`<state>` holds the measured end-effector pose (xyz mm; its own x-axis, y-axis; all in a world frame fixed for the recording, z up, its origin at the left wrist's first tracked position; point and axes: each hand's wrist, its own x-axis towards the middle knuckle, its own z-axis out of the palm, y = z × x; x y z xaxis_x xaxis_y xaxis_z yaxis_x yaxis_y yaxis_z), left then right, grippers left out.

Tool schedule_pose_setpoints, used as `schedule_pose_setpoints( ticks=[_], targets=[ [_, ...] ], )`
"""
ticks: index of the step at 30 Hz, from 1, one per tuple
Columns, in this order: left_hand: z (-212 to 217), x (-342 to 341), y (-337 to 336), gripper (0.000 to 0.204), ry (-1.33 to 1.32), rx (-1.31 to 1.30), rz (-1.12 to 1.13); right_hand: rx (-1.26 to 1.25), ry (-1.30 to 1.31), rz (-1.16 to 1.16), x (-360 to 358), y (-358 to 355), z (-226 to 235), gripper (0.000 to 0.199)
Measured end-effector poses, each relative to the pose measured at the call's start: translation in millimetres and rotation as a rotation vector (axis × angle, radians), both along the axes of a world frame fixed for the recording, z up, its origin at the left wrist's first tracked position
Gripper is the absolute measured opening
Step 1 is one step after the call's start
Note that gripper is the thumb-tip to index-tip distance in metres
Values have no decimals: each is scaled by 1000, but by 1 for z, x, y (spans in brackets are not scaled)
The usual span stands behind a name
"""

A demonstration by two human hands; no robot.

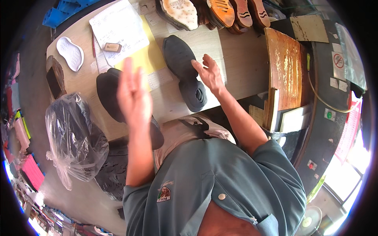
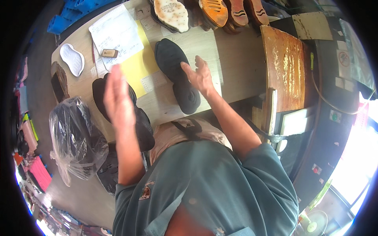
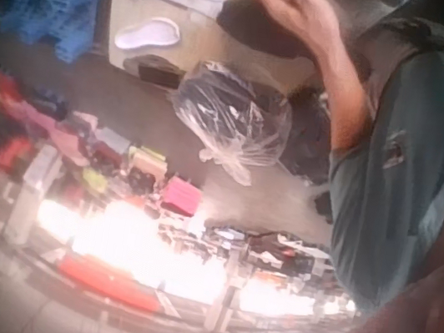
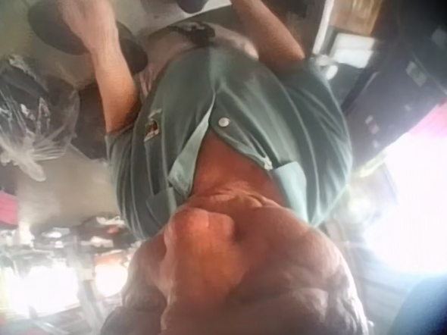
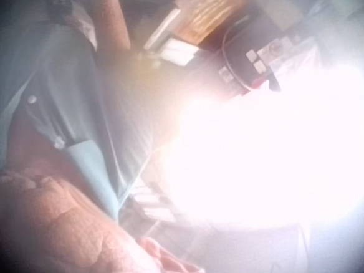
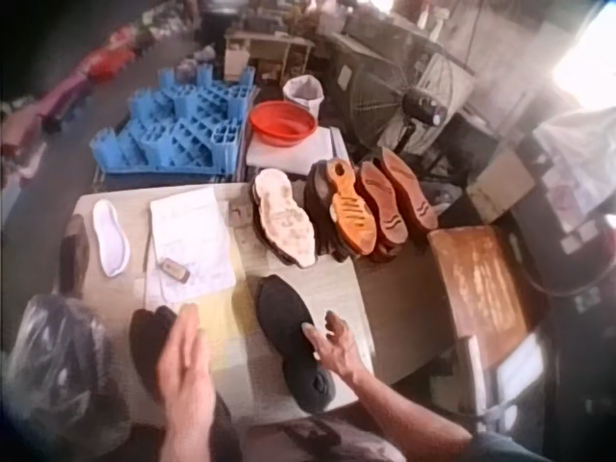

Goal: The person uses a green air nozzle to blow air onto a stack of black shoe insoles, then separates and inspects them by hand. The person repeats this process on multiple insoles, turning them over and blowing air into the grooves before stacking them on the workbench.

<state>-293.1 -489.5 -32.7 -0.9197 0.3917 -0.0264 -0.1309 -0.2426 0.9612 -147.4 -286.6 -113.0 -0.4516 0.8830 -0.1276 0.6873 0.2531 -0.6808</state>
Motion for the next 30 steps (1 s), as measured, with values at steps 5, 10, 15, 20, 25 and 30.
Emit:
schedule_pose_setpoints(
  ticks=[5, 10, 15, 20, 25, 30],
  targets=[
    [-65, 39, 83, 81, -580, -390, -136, -608, 52, 124, -7, 28, -32, 81],
    [-110, 64, 110, 69, -497, -423, -67, -343, -45, 172, -6, 8, -34, 86],
    [-117, 62, 100, 57, -669, -241, -6, -110, 57, 276, -2, -10, -24, 77],
    [-111, 61, 97, 56, -762, -277, 75, 172, 93, 359, 4, -22, -19, 71],
    [-100, 62, 89, 50, -687, -199, -15, -134, 247, 273, 4, -32, -7, 74],
    [-75, 63, 68, 47, -597, -191, -50, -400, 335, 180, 8, -31, 29, 86]
  ],
)
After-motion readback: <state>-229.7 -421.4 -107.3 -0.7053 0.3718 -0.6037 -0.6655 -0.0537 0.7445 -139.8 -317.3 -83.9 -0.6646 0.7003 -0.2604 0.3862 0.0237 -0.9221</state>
